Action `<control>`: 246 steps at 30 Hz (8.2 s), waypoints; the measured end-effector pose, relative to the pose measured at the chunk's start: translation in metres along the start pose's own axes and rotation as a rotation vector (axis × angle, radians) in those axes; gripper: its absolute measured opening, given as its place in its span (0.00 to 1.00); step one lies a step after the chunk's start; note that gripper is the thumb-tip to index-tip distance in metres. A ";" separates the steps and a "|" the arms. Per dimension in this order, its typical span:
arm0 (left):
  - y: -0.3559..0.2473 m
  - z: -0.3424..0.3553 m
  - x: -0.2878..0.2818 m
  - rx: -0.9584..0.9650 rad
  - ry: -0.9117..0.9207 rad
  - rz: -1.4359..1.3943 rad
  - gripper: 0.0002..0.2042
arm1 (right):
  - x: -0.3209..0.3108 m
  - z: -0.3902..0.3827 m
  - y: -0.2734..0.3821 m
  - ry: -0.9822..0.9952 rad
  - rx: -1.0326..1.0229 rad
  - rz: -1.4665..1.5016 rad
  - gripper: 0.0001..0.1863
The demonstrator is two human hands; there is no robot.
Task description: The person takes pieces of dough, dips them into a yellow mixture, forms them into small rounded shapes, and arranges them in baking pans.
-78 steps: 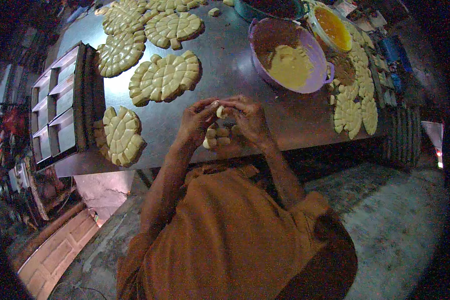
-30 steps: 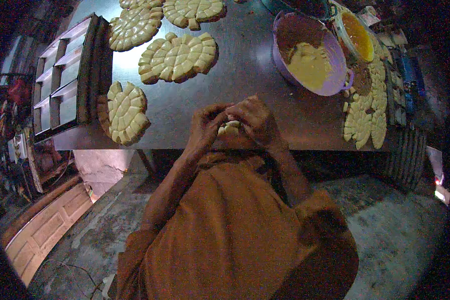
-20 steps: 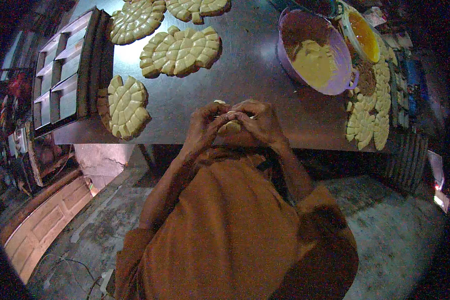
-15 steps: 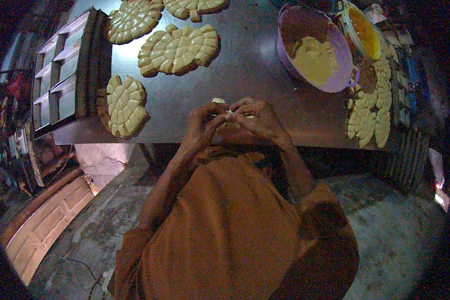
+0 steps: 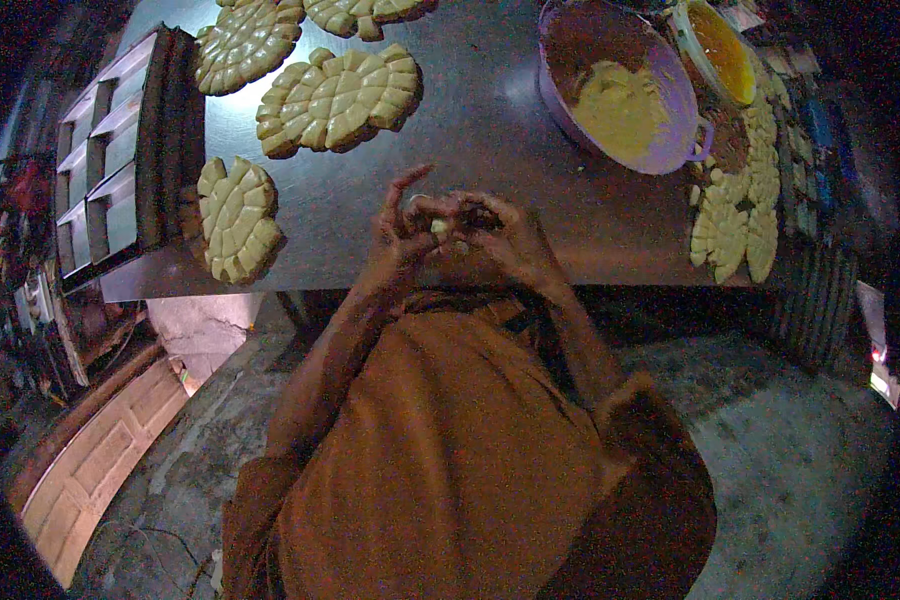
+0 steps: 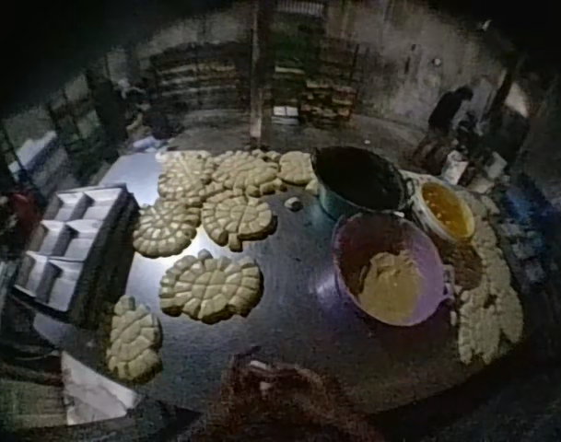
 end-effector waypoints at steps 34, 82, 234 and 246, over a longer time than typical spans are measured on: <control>-0.078 -0.140 -0.143 0.298 -0.685 0.246 0.11 | -0.015 0.323 0.029 -0.466 -0.233 -0.957 0.17; 0.009 -0.103 -0.073 0.278 -0.890 0.628 0.09 | -0.395 0.349 -0.060 0.663 0.356 -0.727 0.19; -0.120 0.473 -0.086 0.730 -0.225 1.776 0.14 | -0.045 -0.148 0.000 -0.850 0.142 -0.439 0.13; -0.074 0.215 0.042 0.033 -0.036 -0.032 0.09 | -0.114 -0.013 0.087 -0.890 -0.204 0.004 0.16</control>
Point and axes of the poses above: each hand's wrist, its own z-axis towards the middle knuckle, its own x-axis out of the palm, y = z × x, the point moved 7 cm from there along z, towards the middle knuckle, and after that the axes turned 8 degrees about y, right-handed, at the moved point
